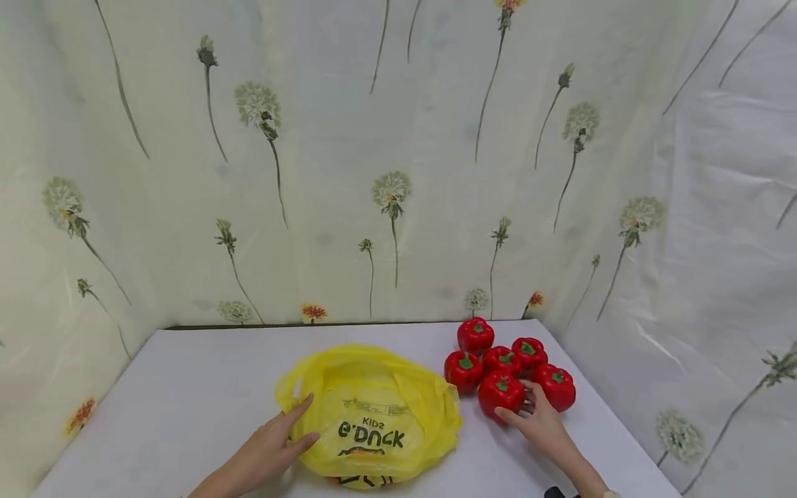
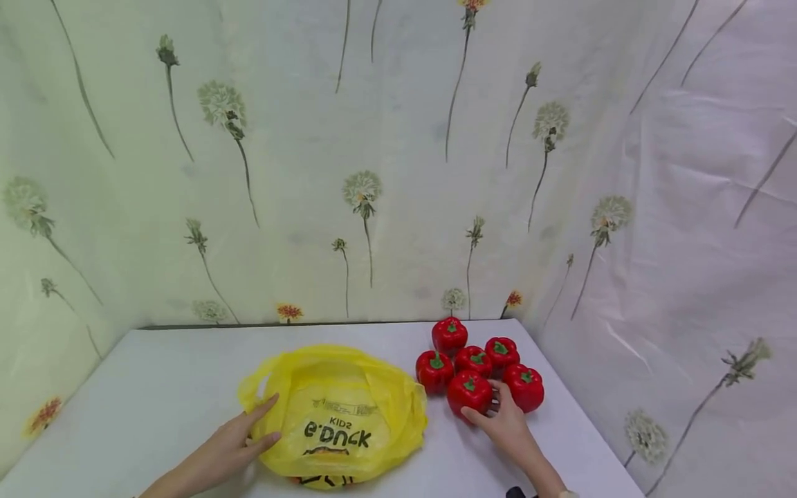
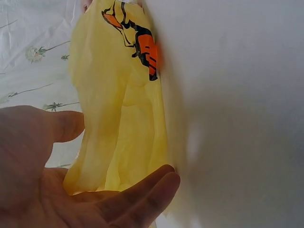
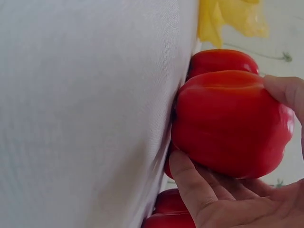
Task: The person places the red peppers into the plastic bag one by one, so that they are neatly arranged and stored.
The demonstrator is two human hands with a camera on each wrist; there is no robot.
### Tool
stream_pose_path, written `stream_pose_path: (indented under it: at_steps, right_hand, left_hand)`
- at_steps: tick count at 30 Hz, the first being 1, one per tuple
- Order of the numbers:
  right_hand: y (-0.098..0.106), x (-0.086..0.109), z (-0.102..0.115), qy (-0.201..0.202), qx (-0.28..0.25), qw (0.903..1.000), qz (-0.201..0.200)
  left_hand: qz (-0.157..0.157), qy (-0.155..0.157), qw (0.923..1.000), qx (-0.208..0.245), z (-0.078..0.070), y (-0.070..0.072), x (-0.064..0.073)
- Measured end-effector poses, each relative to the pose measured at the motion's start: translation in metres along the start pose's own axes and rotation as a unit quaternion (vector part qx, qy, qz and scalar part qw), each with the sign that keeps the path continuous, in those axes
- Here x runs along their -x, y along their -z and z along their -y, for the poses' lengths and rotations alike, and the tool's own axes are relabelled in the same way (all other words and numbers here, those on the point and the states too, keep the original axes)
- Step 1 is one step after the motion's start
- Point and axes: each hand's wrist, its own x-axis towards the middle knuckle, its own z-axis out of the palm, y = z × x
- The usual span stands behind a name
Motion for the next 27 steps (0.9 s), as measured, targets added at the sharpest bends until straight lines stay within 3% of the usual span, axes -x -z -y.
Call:
stream_pose_path:
  at_steps: [7, 15, 22, 27]
  right_hand:
    - [0.005, 0.000, 0.000, 0.010, 0.016, 0.9998, -0.003]
    - [0.008, 0.008, 0.007, 0.016, 0.007, 0.9998, -0.012]
    - [0.007, 0.024, 0.038, 0.045, -0.003, 0.9989, -0.012]
    - [-0.005, 0.031, 0.066, 0.081, -0.034, 0.9960, 0.012]
  left_hand:
    - [-0.005, -0.043, 0.9989, -0.019, -0.002, -0.001, 0.002]
    - [-0.011, -0.042, 0.9989, -0.015, -0.003, 0.002, 0.004]
    - [-0.017, -0.035, 0.9992, 0.002, -0.006, 0.002, 0.005]
    - [-0.027, -0.031, 0.9991, 0.004, -0.006, -0.002, 0.006]
